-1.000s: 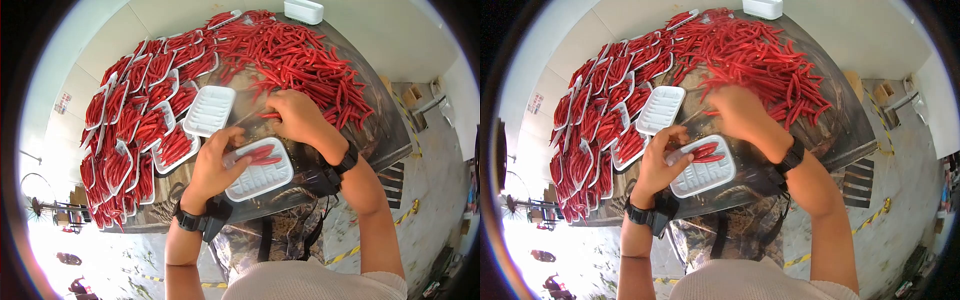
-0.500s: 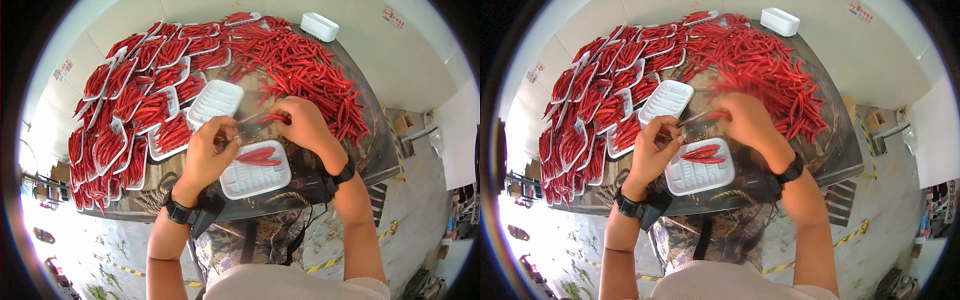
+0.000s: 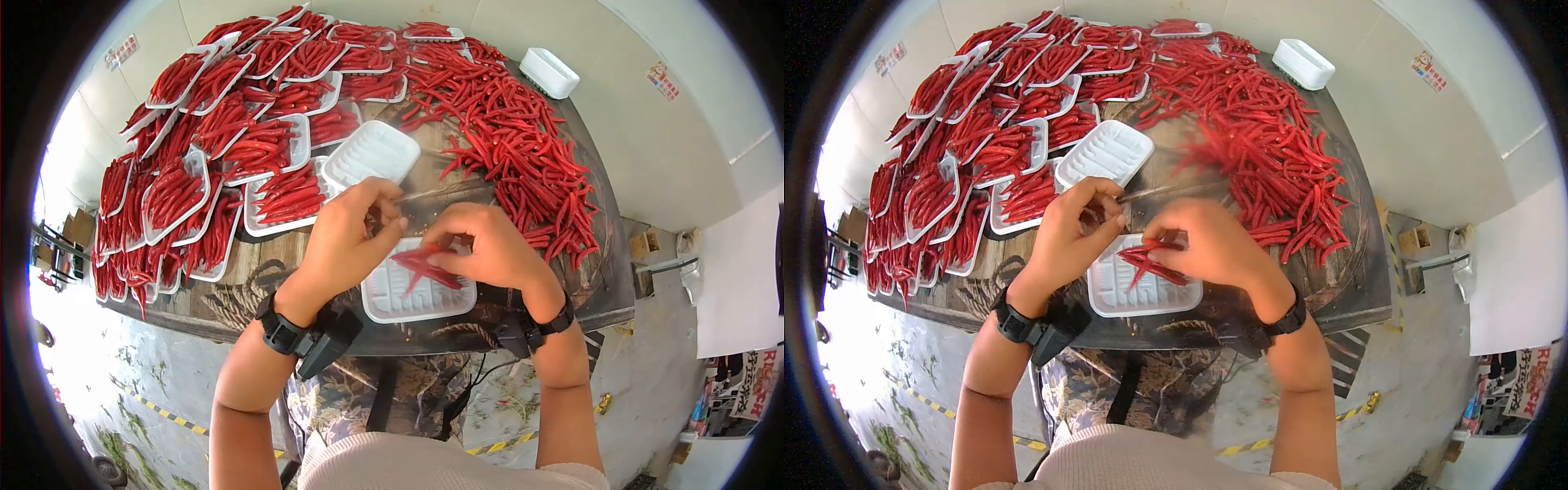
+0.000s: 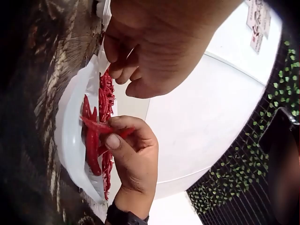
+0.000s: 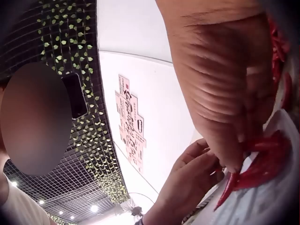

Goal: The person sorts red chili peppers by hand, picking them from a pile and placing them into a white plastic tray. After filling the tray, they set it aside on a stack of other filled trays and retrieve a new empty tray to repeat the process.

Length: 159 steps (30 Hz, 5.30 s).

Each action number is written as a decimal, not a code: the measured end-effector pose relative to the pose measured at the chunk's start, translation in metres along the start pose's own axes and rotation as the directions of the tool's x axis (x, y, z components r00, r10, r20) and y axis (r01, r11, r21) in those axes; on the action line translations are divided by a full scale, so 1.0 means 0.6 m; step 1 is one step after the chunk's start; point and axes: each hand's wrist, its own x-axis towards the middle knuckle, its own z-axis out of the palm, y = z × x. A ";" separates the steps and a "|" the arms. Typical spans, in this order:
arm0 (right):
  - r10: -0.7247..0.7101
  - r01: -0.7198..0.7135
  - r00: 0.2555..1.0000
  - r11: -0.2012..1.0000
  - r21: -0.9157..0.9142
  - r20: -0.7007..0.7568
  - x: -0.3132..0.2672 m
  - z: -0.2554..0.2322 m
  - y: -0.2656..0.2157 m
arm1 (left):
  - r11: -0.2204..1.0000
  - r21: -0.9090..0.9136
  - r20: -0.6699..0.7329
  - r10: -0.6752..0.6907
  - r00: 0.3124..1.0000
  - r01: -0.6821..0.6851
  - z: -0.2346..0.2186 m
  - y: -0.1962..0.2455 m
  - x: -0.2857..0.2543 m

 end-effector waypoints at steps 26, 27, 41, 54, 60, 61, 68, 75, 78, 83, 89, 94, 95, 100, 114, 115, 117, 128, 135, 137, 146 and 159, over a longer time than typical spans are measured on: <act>-0.019 -0.013 0.998 0.865 -0.502 -0.057 -0.040 0.054 -0.066 | 0.993 0.034 0.094 0.112 0.989 -0.116 -0.013 0.016 0.003; -0.024 -0.048 0.992 0.832 -0.553 -0.124 -0.045 0.063 -0.066 | 0.995 0.005 0.149 0.101 0.984 -0.102 -0.014 0.017 0.001; -0.230 -0.156 0.872 0.707 -0.690 -0.432 -0.103 0.084 -0.056 | 0.946 0.157 0.445 0.190 0.875 -0.285 -0.016 0.037 -0.012; -0.596 -0.638 -0.029 0.629 -0.444 -0.803 -0.437 -0.091 -0.160 | 0.933 0.177 0.387 0.228 0.893 -0.315 -0.006 0.024 -0.013; -0.424 -0.902 -0.007 0.393 -0.178 -0.905 -0.577 -0.138 0.043 | 0.906 0.220 0.340 0.277 0.899 -0.363 -0.001 0.025 -0.012; -0.290 -0.903 0.060 0.393 -0.176 -0.955 -0.610 -0.126 0.105 | 0.904 0.203 0.324 0.300 0.897 -0.375 -0.001 0.024 -0.011; 0.143 -0.670 0.314 0.733 -0.112 -0.939 -0.408 -0.075 0.094 | 0.929 0.173 0.326 0.258 0.909 -0.326 -0.008 0.016 -0.006; 0.037 -0.184 0.861 0.953 -0.241 -0.508 -0.133 -0.006 0.007 | 0.969 0.138 0.125 0.187 0.975 -0.203 -0.016 0.008 0.002; -0.084 0.021 0.958 0.974 -0.224 -0.273 -0.048 0.005 -0.036 | 0.977 0.123 0.072 0.164 0.984 -0.172 -0.017 -0.004 0.004; -0.115 0.130 0.990 0.972 -0.196 0.087 0.016 0.028 -0.046 | 0.992 0.069 0.005 0.102 0.995 -0.102 -0.018 -0.011 0.006; -0.257 0.274 0.960 0.944 -0.183 0.112 -0.006 0.061 -0.029 | 0.966 0.161 0.063 0.193 0.979 -0.201 -0.015 -0.003 0.001; -0.228 0.244 0.970 0.928 -0.281 0.087 -0.008 0.067 -0.047 | 0.960 0.158 0.114 0.216 0.970 -0.233 -0.015 0.005 -0.001; -0.224 0.238 0.971 0.930 -0.280 0.083 -0.010 0.061 -0.044 | 0.959 0.156 0.120 0.217 0.969 -0.235 -0.016 0.004 0.000; 0.085 -0.013 0.976 0.942 0.335 -0.200 -0.020 0.008 -0.048 | 0.970 0.168 0.069 0.165 0.984 -0.174 -0.017 0.001 0.000; -0.024 0.021 1.000 0.985 -0.172 -0.015 -0.012 0.008 -0.008 | 0.989 0.121 0.113 0.065 0.992 -0.079 -0.016 0.001 0.002; -0.054 0.049 0.998 0.970 -0.238 -0.013 -0.013 0.008 -0.008 | 0.989 0.124 0.109 0.065 0.992 -0.078 -0.015 0.001 0.001; -0.024 0.019 1.000 0.962 -0.272 -0.016 -0.018 0.007 -0.020 | 0.983 0.139 0.140 0.097 0.985 -0.116 -0.013 0.002 0.000; -0.013 0.002 0.972 0.999 0.046 0.233 -0.021 -0.004 -0.028 | 0.970 0.212 0.250 0.064 0.966 -0.119 -0.014 0.005 0.000; -0.004 -0.120 0.957 0.907 -0.404 -0.291 -0.027 -0.020 0.053 | 0.980 0.171 0.235 0.059 0.970 -0.101 -0.010 0.006 -0.002; 0.010 -0.086 0.981 0.919 -0.384 -0.196 -0.028 -0.022 0.060 | 0.982 0.165 0.247 0.048 0.968 -0.090 -0.012 0.008 -0.002; -0.017 0.032 0.989 0.995 0.096 -0.149 -0.010 -0.018 -0.002 | 0.983 0.160 0.062 0.082 0.995 -0.091 -0.010 -0.004 0.002; -0.243 -0.370 0.602 0.759 -0.535 -0.761 -0.024 -0.086 0.104 | 0.984 0.175 0.112 0.001 0.994 -0.020 -0.008 0.004 0.000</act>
